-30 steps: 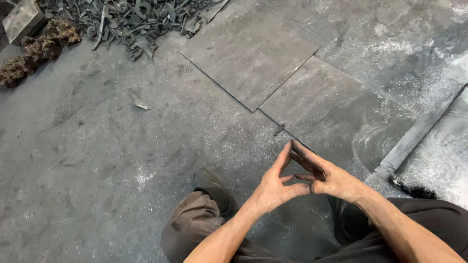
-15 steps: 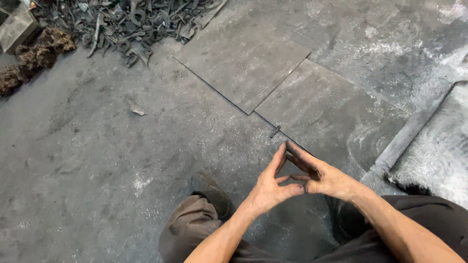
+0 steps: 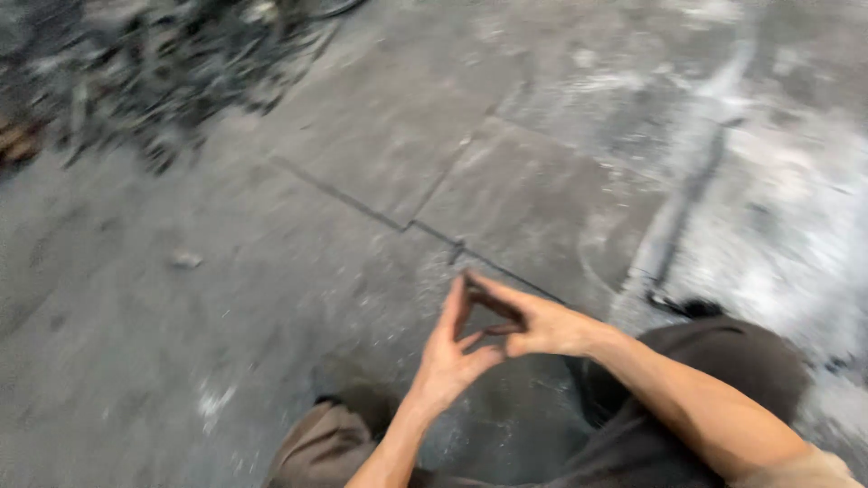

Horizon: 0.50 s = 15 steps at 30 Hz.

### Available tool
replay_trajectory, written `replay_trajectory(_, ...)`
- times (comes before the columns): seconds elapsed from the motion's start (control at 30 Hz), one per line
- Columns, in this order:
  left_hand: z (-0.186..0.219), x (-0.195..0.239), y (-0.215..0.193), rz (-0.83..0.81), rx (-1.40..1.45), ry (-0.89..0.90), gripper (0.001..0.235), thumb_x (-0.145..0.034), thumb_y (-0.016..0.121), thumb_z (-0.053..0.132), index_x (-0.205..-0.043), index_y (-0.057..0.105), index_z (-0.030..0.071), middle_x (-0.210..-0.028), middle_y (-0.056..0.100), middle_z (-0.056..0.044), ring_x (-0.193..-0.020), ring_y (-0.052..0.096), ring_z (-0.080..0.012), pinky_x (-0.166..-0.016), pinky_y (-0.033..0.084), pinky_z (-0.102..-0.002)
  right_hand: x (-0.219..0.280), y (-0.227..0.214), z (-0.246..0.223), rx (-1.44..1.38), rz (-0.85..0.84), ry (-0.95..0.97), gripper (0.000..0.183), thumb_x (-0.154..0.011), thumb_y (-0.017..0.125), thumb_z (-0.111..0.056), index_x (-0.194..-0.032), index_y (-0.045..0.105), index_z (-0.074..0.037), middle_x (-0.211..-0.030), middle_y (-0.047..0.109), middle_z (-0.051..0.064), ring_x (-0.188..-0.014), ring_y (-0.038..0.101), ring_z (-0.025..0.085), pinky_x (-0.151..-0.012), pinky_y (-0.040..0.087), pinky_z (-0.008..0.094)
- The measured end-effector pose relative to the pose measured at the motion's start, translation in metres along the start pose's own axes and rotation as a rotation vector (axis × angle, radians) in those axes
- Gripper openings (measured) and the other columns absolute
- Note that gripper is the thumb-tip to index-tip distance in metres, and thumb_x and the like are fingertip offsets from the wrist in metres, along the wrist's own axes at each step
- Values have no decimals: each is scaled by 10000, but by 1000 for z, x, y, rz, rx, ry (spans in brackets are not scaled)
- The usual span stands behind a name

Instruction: Inspecting and handling flexible rubber or synthetic material sheets in a workshop.

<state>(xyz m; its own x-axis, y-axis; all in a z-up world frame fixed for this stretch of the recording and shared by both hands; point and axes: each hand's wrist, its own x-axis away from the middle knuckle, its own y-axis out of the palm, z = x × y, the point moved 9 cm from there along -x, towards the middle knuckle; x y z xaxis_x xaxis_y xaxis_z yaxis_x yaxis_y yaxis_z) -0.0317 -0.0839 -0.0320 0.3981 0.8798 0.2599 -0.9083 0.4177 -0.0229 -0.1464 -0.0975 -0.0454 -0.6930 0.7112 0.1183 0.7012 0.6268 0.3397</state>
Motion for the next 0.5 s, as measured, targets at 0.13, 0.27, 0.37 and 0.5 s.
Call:
replay_trajectory(0.13, 2, -2, 4, -26, 27, -31, 1189, -713, 804, 192, -1661, 88, 143, -1715, 208, -189, -1578, 250, -349, -1156, 419, -550, 2, -8, 6, 41, 53, -41, 1296, -701, 904, -504, -1682, 120, -184, -1754, 169, 136, -1604, 204, 331, -1229, 360, 553)
replay_trajectory(0.27, -5, -5, -2, 4, 40, -25, 1155, -737, 801, 160, -1651, 96, 132, -1714, 193, -191, -1569, 252, -351, -1152, 422, -549, -2, -3, 3, 58, 19, -63, 1217, -758, 878, -352, -1690, 111, -193, -1747, 200, 150, -1603, 211, 334, -1229, 366, 535)
replay_trajectory(0.37, -19, -8, -4, -8, 63, 8, 1162, -754, 829, 242, -1638, 84, 122, -1706, 176, -205, -1561, 244, -363, -1145, 423, -552, 0, -2, 1, 49, 9, -126, 1171, -809, 850, -305, -1700, 101, -182, -1752, 206, 164, -1614, 209, 340, -1247, 360, 527)
replay_trajectory(0.5, -31, -12, -12, 16, 51, 26, 1206, -745, 837, 364, -1636, 61, 126, -1699, 157, -216, -1550, 229, -378, -1127, 424, -560, -1, 2, 0, 45, -22, -151, 1139, -838, 833, -312, -1704, 108, -159, -1719, 249, 204, -1596, 259, 364, -1220, 396, 536)
